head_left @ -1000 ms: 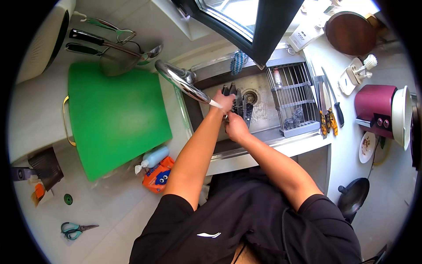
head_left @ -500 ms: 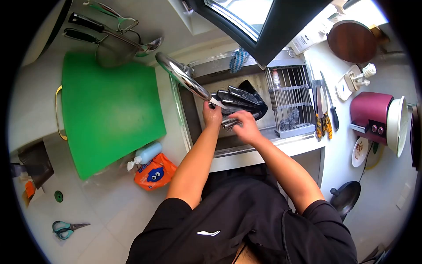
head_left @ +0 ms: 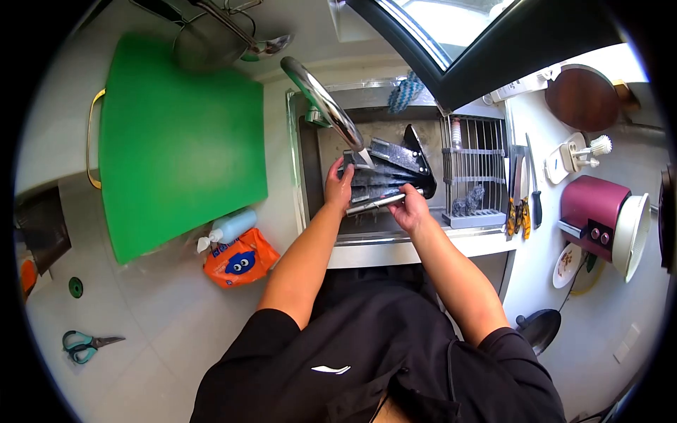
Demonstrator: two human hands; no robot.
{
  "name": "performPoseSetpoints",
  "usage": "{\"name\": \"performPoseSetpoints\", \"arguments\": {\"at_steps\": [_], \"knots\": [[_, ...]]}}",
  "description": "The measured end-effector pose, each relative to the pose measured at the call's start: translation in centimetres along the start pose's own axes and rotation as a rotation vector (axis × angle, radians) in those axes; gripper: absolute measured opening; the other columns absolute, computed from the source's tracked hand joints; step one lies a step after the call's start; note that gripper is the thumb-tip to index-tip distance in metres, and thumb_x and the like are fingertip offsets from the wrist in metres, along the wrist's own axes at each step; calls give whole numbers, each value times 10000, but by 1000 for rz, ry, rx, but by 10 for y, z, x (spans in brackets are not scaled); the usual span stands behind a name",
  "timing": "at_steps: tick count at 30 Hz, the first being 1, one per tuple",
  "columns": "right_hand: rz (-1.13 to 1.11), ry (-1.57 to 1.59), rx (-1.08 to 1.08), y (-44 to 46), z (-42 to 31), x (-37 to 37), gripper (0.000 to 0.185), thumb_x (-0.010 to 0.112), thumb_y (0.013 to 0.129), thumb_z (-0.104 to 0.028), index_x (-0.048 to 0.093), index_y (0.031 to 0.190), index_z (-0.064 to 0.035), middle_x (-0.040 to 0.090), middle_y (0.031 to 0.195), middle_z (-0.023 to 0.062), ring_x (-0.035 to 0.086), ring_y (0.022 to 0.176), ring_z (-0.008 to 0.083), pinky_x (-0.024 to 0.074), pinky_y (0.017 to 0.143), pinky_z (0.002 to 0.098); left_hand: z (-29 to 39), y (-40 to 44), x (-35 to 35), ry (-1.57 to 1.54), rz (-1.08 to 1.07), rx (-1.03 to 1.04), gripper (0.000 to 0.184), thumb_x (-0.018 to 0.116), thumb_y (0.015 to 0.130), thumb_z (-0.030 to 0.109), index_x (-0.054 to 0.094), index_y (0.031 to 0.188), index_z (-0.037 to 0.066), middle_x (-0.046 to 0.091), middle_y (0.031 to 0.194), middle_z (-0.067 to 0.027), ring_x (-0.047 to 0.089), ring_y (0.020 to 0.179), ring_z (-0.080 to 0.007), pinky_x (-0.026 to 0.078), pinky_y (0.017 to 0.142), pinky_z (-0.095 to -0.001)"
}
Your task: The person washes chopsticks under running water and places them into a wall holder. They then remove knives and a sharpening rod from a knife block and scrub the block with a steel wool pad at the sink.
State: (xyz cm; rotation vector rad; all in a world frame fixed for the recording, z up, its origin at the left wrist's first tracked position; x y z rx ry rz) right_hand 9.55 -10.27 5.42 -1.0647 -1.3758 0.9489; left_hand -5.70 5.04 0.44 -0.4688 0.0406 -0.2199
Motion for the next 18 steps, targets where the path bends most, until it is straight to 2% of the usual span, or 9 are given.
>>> {"name": "performPoseSetpoints", "arguments": {"at_steps": [1, 2, 4, 5, 9, 11, 14, 15, 18], "knots": [[-26, -6, -73, -2, -1, 1, 225, 609, 970, -77, 533, 1162, 12, 646, 1116, 202, 679, 1002, 375, 605, 939, 583, -18, 12, 0, 10, -43, -68, 512, 688, 1031, 323, 589, 1450, 46, 639, 1398, -163, 585, 1288, -265, 450, 1079, -370], [-51, -16, -145, -2, -3, 3, 233, 595, 988, -80, 518, 1182, 23, 632, 1142, 210, 670, 1029, 370, 601, 968, 599, -31, 29, 2, 2, -41, -68, 512, 688, 1031, 323, 589, 1450, 46, 639, 1398, -163, 585, 1288, -265, 450, 1079, -370], [-33, -10, -178, -10, -2, 6, 238, 618, 976, -70, 532, 1178, 23, 632, 1133, 197, 670, 1016, 356, 617, 924, 567, -44, 51, 6, 334, -109, 50, 456, 617, 1060, 346, 633, 1400, 42, 653, 1381, -184, 612, 1270, -284, 457, 1080, -381], [-9, -79, -261, -7, -4, 1, 252, 639, 964, -67, 547, 1185, 10, 635, 1135, 175, 671, 1006, 336, 618, 888, 540, 7, 25, 23, 236, -145, -65, 422, 554, 1073, 342, 659, 1360, 50, 681, 1307, -221, 643, 1232, -352, 469, 1077, -425], [43, -342, -464, -10, 5, -3, 311, 693, 928, -50, 597, 1223, -62, 645, 1137, 80, 668, 986, 258, 590, 828, 454, -10, 52, 74, 428, -91, -130, 406, 567, 1043, 314, 654, 1346, 58, 691, 1228, -253, 648, 1176, -427, 475, 1052, -494], [9, -437, -574, -17, 15, 6, 353, 690, 927, -34, 600, 1265, -77, 656, 1165, 56, 654, 1035, 235, 572, 854, 426, -14, 55, 88, 375, 217, 22, 434, 580, 1005, 316, 632, 1355, 65, 684, 1194, -270, 624, 1177, -480, 464, 1034, -549], [-90, -347, -685, 10, 21, 5, 376, 690, 926, -21, 595, 1287, -66, 658, 1200, 55, 642, 1075, 224, 560, 864, 418, 62, 9, 94, 378, 246, 190, 515, 606, 973, 336, 580, 1408, 62, 652, 1267, -273, 578, 1237, -494, 435, 1063, -562], [-114, -367, -729, 7, 20, 9, 408, 671, 951, -27, 585, 1349, -45, 652, 1277, 62, 628, 1134, 210, 538, 930, 393, 56, 9, 96, 367, 207, 232, 590, 619, 986, 400, 539, 1443, 36, 593, 1412, -250, 516, 1348, -461, 395, 1137, -518], [-71, -615, -824, -19, 13, 30, 432, 661, 986, -67, 571, 1407, -33, 625, 1379, 78, 608, 1200, 205, 500, 1014, 361, 45, -3, 103, 111, 158, 42, 636, 578, 1020, 492, 530, 1449, 26, 561, 1489, -191, 494, 1398, -390, 375, 1173, -467]]}}
Point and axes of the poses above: each hand's wrist, its own y-axis towards the middle knuckle, its own x-axis out of the palm, z = x × y, the point moved 5 cm from there along y, towards the middle knuckle
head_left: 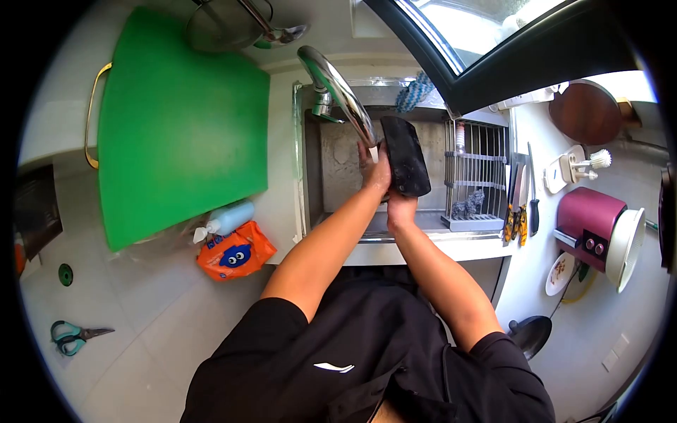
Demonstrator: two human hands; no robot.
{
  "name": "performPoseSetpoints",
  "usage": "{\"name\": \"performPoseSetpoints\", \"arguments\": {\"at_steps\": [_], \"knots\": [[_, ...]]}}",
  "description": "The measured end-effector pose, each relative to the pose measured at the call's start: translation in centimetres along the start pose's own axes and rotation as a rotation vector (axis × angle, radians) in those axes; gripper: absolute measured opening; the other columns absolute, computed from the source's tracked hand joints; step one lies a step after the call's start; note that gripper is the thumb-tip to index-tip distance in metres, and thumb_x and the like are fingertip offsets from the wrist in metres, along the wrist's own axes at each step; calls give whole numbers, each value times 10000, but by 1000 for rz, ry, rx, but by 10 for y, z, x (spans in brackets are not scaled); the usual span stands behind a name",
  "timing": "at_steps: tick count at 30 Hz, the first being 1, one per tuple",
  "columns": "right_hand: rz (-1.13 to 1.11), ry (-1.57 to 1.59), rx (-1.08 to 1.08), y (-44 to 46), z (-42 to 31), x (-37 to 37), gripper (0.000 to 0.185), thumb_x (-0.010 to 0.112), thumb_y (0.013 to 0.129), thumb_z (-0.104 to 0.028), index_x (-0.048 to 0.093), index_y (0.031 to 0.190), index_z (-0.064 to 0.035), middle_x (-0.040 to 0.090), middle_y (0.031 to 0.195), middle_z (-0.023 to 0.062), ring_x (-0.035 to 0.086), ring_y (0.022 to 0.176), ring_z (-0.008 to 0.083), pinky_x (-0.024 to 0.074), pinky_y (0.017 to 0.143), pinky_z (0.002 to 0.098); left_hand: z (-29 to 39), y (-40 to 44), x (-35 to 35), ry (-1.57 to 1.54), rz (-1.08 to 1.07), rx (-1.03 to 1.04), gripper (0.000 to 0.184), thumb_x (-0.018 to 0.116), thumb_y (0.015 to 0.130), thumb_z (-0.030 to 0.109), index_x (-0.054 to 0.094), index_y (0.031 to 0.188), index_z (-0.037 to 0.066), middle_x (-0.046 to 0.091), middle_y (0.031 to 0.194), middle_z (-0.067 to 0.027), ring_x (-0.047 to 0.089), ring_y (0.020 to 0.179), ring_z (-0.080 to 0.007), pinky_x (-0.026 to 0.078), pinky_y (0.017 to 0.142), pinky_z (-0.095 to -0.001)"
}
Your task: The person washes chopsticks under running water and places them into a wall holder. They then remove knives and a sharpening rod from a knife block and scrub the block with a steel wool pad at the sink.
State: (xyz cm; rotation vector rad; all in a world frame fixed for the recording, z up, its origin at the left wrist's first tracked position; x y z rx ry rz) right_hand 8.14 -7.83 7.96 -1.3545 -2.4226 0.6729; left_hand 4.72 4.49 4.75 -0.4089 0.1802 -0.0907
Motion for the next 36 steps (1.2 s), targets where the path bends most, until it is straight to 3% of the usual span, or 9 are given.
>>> {"name": "performPoseSetpoints", "arguments": {"at_steps": [5, 8, 11, 14, 16, 18, 19, 28, 36], "knots": [[-47, -156, -217, 5, -17, 11, 458, 614, 1042, -124, 523, 1476, -9, 596, 1439, 92, 559, 1302, 217, 452, 1100, 360, 43, -30, -6, -919, -426, -458, 669, 413, 1074, 650, 595, 1403, 96, 694, 1307, -72, 679, 1162, -245, 535, 1029, -423], [-61, 134, -232, 6, -20, 14, 466, 633, 995, -50, 538, 1448, 0, 617, 1399, 101, 575, 1283, 198, 473, 1092, 356, 33, -27, -24, -563, -270, -447, 219, 585, 1045, 161, 653, 1226, 57, 730, 1165, -102, 720, 1096, -293, 600, 961, -480], [-360, -616, -124, 1, -32, -1, 543, 680, 892, -128, 581, 1414, -19, 760, 1072, 185, 738, 1017, 292, 570, 926, 380, 44, -26, -34, -751, -317, -550, 246, 597, 980, 33, 655, 1219, 51, 733, 1136, -125, 739, 1045, -324, 621, 919, -509], [-597, -1178, -454, 25, -28, -51, 481, 696, 878, -190, 659, 1317, 3, 750, 1142, 192, 757, 847, 260, 608, 788, 399, 25, -22, -29, -764, -271, -652, 278, 565, 953, -13, 662, 1204, 56, 736, 1108, -137, 749, 997, -342, 632, 886, -536], [-681, -1377, 58, 36, -69, -74, 358, 669, 909, -269, 752, 1116, 11, 780, 951, 153, 750, 739, 241, 604, 732, 389, 37, -29, -28, -682, -183, -621, 222, 618, 960, 40, 679, 1172, 62, 720, 1039, -125, 740, 955, -300, 622, 825, -509], [-533, -1372, 57, 37, -128, -59, 321, 645, 935, -285, 789, 972, 0, 769, 797, 117, 746, 742, 241, 593, 713, 383, 8, -19, -20, -457, -109, -574, 187, 635, 984, 84, 685, 1163, 65, 711, 1027, -103, 728, 963, -273, 611, 819, -486], [-507, -1333, -70, 39, -152, -37, 339, 634, 929, -320, 784, 1004, -25, 767, 921, 207, 749, 926, 383, 580, 851, 478, -3, -18, -17, -467, -106, -575, 187, 635, 984, 84, 685, 1163, 65, 711, 1027, -103, 728, 963, -273, 611, 819, -486], [-831, -1078, -1028, 72, -188, 164, 400, 822, 833, -310, 754, 1135, -56, 727, 1084, 178, 695, 1028, 393, 561, 870, 451, 19, -39, -10, -923, -219, -829, 415, 667, 1041, 362, 640, 1325, 61, 708, 1231, -117, 726, 1057, -293, 578, 913, -503], [-272, -868, -610, 60, -207, 76, 322, 719, 955, -304, 759, 1113, -27, 772, 960, 171, 753, 928, 307, 571, 855, 401, 32, -51, -33, -996, -332, -882, 445, 575, 1069, 429, 651, 1341, 85, 704, 1348, -114, 678, 1217, -328, 495, 1104, -535]]}}
Point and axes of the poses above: each hand's wrist, its own y-axis towards the middle knuckle, its own x-axis out of the palm, z = x × y, the point moved 5 cm from there along y, towards the middle knuckle
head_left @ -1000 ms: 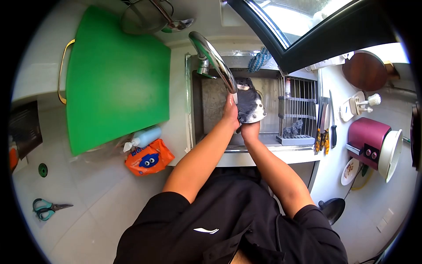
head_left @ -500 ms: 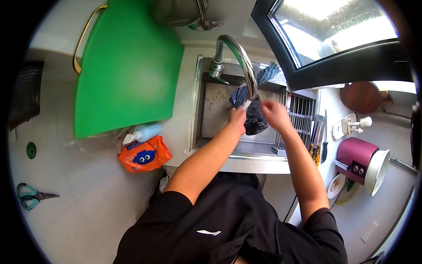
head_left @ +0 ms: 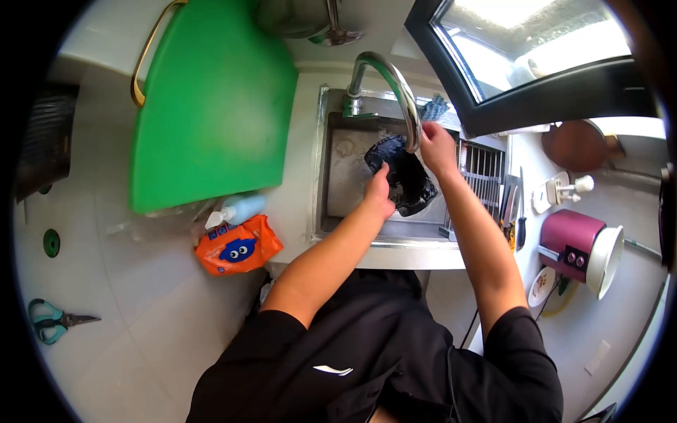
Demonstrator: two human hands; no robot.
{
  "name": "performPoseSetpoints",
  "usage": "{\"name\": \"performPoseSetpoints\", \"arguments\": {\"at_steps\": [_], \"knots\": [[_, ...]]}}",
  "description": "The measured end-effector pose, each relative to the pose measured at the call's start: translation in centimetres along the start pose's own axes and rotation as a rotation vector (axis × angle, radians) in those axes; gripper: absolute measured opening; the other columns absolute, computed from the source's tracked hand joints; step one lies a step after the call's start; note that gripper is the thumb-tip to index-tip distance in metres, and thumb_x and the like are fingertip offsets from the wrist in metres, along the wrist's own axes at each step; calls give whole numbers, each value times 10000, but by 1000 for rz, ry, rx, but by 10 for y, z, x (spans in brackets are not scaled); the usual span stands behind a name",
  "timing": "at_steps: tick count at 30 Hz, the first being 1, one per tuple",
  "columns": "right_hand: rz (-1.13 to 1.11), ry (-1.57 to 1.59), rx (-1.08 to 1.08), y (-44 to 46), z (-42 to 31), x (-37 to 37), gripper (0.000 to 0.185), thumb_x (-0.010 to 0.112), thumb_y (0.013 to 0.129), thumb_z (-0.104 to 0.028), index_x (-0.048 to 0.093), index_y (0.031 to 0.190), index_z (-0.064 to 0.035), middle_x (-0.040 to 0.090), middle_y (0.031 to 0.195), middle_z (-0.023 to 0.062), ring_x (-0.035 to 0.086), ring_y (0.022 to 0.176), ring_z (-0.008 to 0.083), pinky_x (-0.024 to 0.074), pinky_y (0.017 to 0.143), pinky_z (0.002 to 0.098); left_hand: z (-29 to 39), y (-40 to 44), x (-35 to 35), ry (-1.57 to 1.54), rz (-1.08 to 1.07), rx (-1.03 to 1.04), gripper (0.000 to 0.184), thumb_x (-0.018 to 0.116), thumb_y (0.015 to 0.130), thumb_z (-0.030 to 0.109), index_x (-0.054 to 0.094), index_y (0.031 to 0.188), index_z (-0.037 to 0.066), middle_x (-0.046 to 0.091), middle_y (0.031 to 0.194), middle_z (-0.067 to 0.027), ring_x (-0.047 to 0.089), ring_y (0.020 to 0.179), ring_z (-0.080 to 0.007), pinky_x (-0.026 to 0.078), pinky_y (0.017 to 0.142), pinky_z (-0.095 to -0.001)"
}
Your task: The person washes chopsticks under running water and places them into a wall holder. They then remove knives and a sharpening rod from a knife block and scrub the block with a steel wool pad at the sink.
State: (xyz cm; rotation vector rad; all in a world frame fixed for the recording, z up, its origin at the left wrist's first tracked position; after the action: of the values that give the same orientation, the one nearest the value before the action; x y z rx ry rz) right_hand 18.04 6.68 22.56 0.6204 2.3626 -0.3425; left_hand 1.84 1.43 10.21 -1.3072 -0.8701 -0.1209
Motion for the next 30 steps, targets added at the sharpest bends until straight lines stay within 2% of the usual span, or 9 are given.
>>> {"name": "performPoseSetpoints", "arguments": {"at_steps": [4, 6, 8, 10, 14, 19, 22, 24, 30], "knots": [[102, 15, 237, -87, 115, -22, 466, 716, 959, -342, 678, 1298, -24, 739, 1214, 170, 714, 1085, 304, 558, 936, 396, -4, -25, 14, 51, -33, -61, 489, 551, 1064, 496, 666, 1312, 89, 709, 1325, -129, 685, 1195, -343, 500, 1088, -564], [114, 137, 437, -137, 151, -18, 510, 713, 983, -355, 592, 1415, -113, 680, 1268, 57, 654, 1122, 260, 526, 938, 387, -13, -23, 17, 19, -62, -51, 505, 484, 1093, 480, 647, 1347, 74, 699, 1347, -145, 655, 1257, -355, 447, 1151, -569], [22, 558, 937, -179, 120, -17, 485, 704, 986, -423, 581, 1373, -157, 645, 1157, 21, 632, 1020, 231, 507, 858, 396, -27, -23, 19, 38, -56, -47, 532, 450, 1103, 485, 605, 1397, 70, 655, 1413, -158, 616, 1311, -371, 418, 1168, -594], [-18, 929, 1079, -199, 116, -10, 326, 644, 1043, -410, 559, 1284, -207, 613, 1057, -9, 635, 927, 212, 504, 779, 383, -37, -20, 25, -79, -149, -22, 554, 425, 1111, 486, 551, 1450, 66, 592, 1492, -163, 564, 1369, -387, 381, 1183, -629], [126, 1098, 839, -196, 101, -23, 300, 613, 1079, -284, 508, 1336, -171, 647, 1071, 15, 654, 825, 172, 538, 719, 351, -57, -34, 33, 67, -99, -38, 506, 498, 1089, 444, 547, 1449, 93, 555, 1519, -136, 504, 1424, -358, 326, 1202, -634], [47, 1031, 578, -186, 115, -71, 351, 658, 1056, -226, 485, 1348, -137, 645, 932, 24, 603, 696, 113, 535, 631, 322, -50, -64, 32, 540, -9, 176, 402, 794, 876, 379, 616, 1227, 297, 597, 1211, 48, 541, 965, -176, 407, 842, -354], [-120, 1030, 496, -170, 115, -93, 373, 678, 1045, -227, 486, 1352, -137, 602, 879, -2, 556, 677, 96, 529, 622, 306, -22, -85, 32, 594, 127, 420, 347, 798, 897, 348, 605, 1174, 267, 594, 1123, 27, 549, 912, -169, 449, 773, -346], [-149, 995, 526, -162, 113, -98, 375, 701, 1032, -241, 503, 1333, -138, 571, 862, -16, 530, 695, 88, 534, 620, 299, -20, -91, 34, 528, 5, 272, 320, 784, 930, 321, 587, 1165, 230, 599, 1054, 6, 566, 871, -174, 491, 719, -352], [-326, 958, 404, -138, 85, -133, 323, 686, 1039, -251, 525, 1299, -146, 657, 913, 1, 620, 669, 100, 549, 617, 296, 1, -146, 74, 1002, 60, 433, 458, 776, 942, 358, 563, 1316, 201, 707, 1067, -16, 687, 810, -233, 553, 741, -412]]}}
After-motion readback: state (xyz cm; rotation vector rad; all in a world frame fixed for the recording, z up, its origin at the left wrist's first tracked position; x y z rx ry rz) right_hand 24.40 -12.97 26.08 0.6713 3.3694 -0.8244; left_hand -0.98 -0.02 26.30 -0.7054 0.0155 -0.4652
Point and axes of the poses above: each hand's wrist, its own y-axis towards the middle knuckle, its own x-axis out of the palm, z = x × y, the point moved 5 cm from there along y, towards the middle knuckle
